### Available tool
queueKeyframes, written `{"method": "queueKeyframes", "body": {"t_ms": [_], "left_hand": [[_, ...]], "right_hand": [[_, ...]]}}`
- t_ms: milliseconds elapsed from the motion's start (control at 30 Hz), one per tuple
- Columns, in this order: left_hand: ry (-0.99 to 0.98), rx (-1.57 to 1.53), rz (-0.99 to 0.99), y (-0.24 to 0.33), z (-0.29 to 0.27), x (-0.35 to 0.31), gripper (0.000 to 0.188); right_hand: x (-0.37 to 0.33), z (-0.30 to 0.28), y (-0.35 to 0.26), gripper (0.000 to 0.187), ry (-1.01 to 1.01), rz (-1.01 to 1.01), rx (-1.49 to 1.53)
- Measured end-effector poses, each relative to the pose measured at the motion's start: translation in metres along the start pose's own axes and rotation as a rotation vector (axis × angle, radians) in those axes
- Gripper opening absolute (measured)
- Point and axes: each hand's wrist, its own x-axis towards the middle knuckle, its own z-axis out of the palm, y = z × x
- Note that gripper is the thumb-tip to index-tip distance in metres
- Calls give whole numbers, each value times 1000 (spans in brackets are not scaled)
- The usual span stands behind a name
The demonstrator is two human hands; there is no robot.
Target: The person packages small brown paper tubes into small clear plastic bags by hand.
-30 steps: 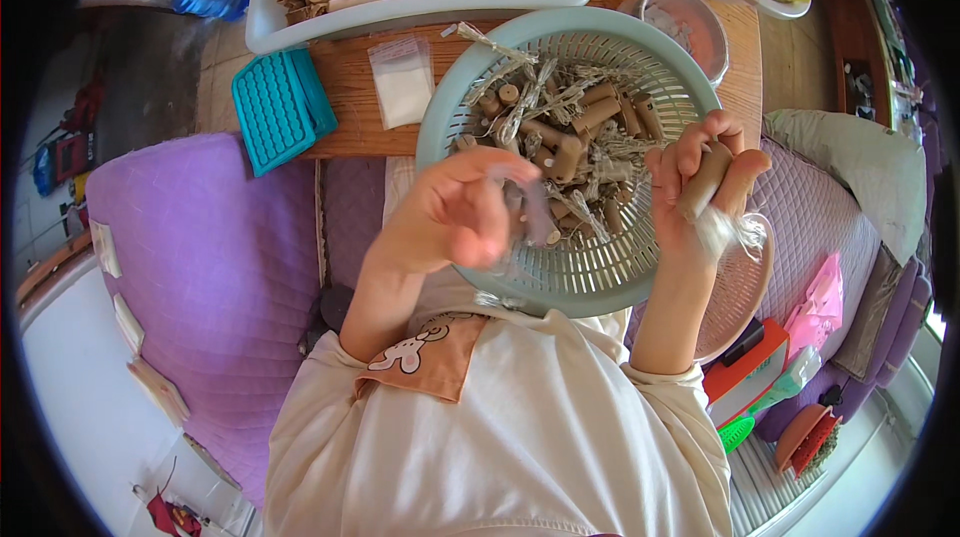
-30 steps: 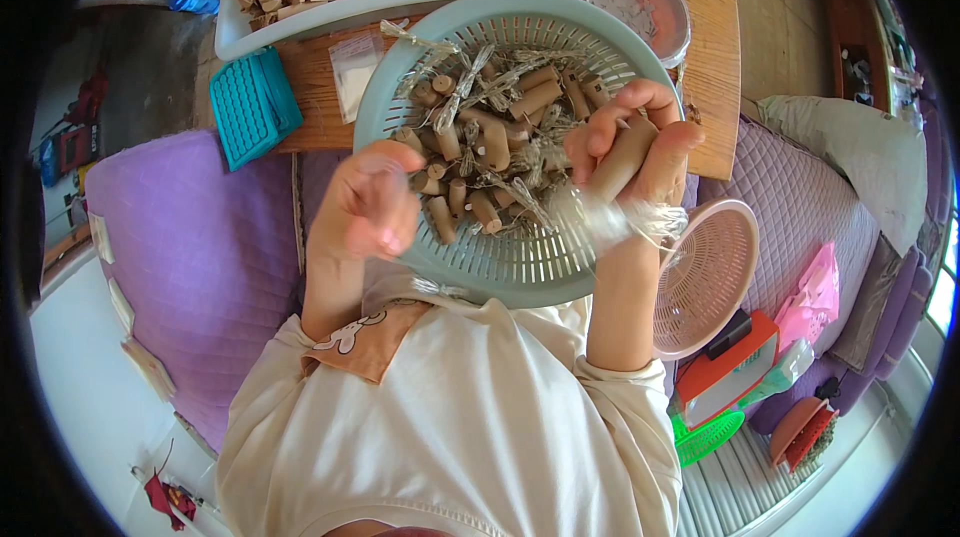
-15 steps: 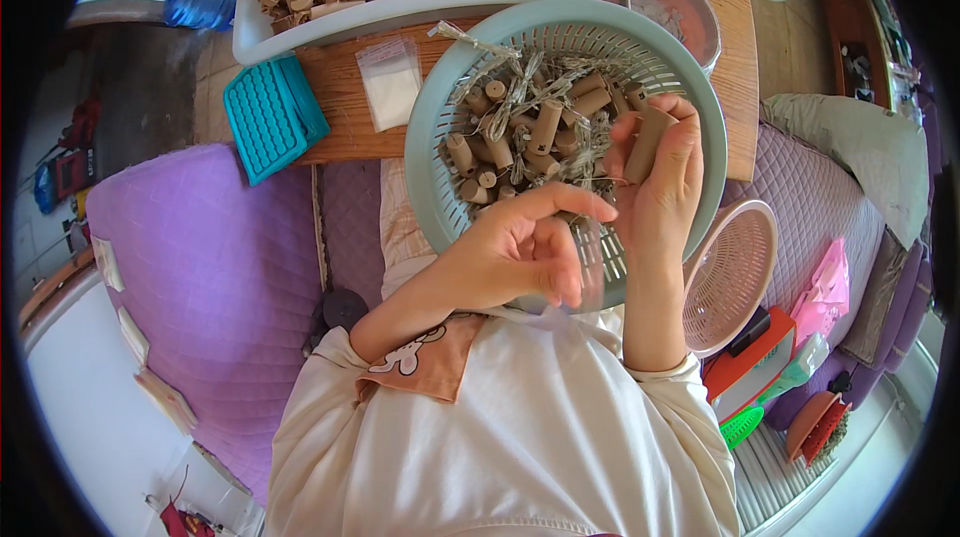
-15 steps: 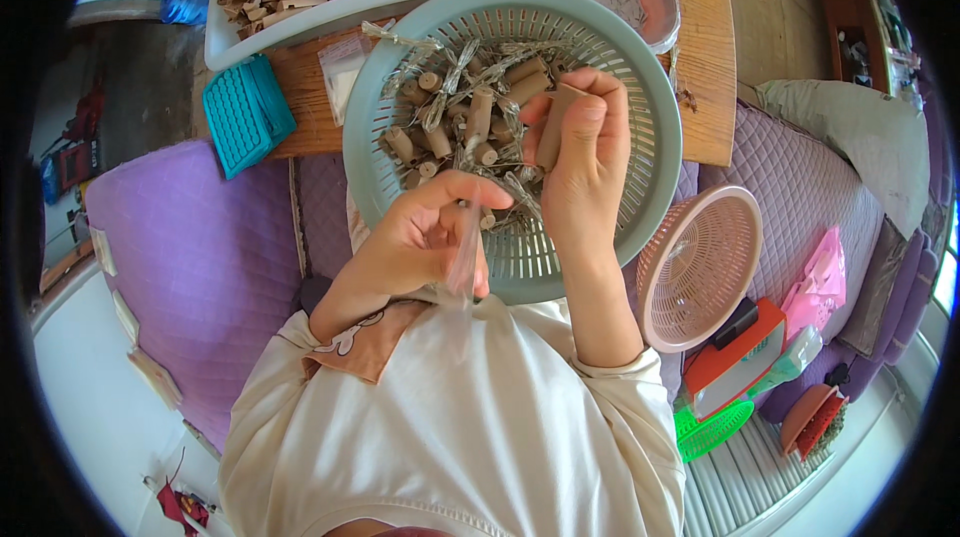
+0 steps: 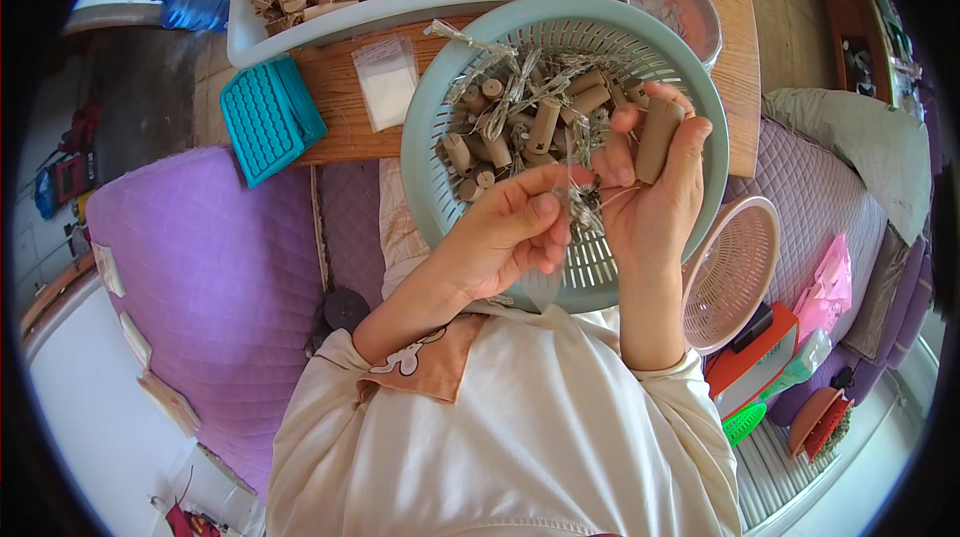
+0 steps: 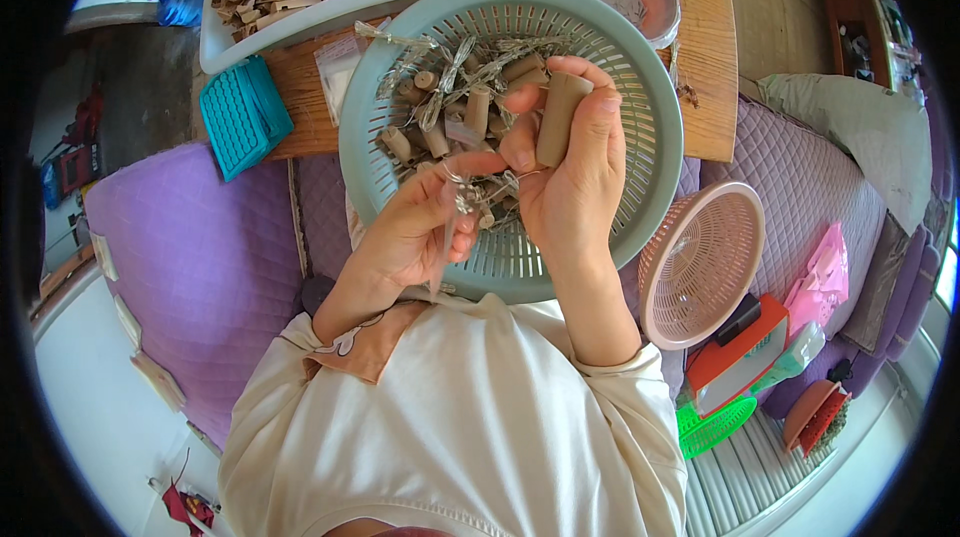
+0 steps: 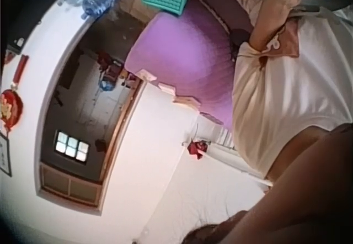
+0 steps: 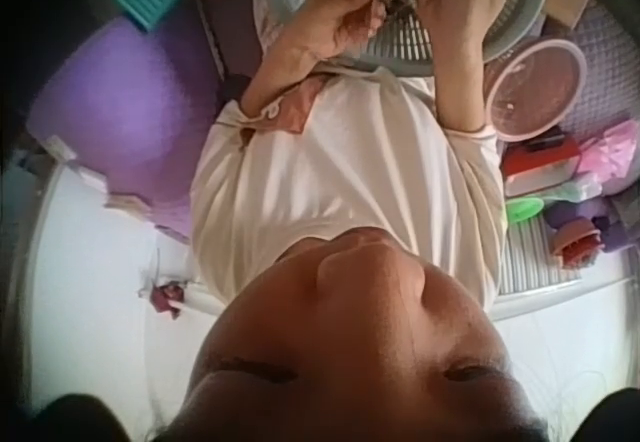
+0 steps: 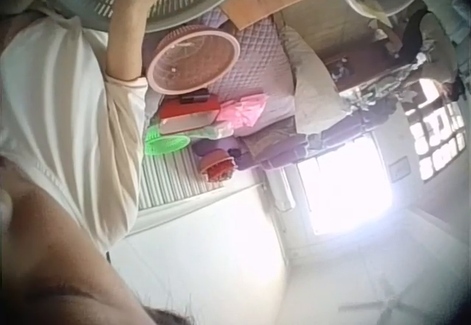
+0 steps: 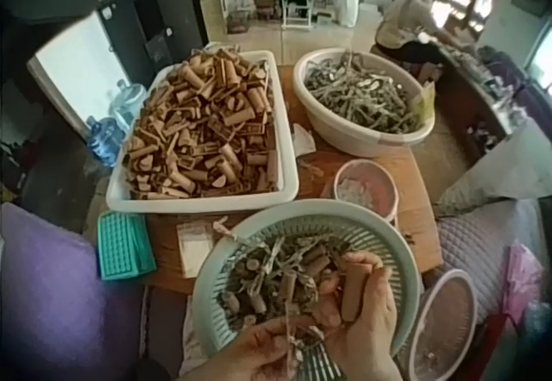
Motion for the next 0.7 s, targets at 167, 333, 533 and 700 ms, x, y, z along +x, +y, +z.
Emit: {"method": "queueKeyframes", "body": {"t_ms": [167,333,533,700], "left_hand": [[27,104,-105,-6,-1,-7,36],[-37,-22,-163,1,10,-13,36],[2,55,-98,11,28,-13,40],[89,209,78,11,26,-10,45]], "right_hand": [[2,2,-2,37,60,-31,30],[3,1,5,36,83,-71,-95],[2,-3,11,34,86,-181,-293],[1,-4,14,34,62,-240,-436]]}}
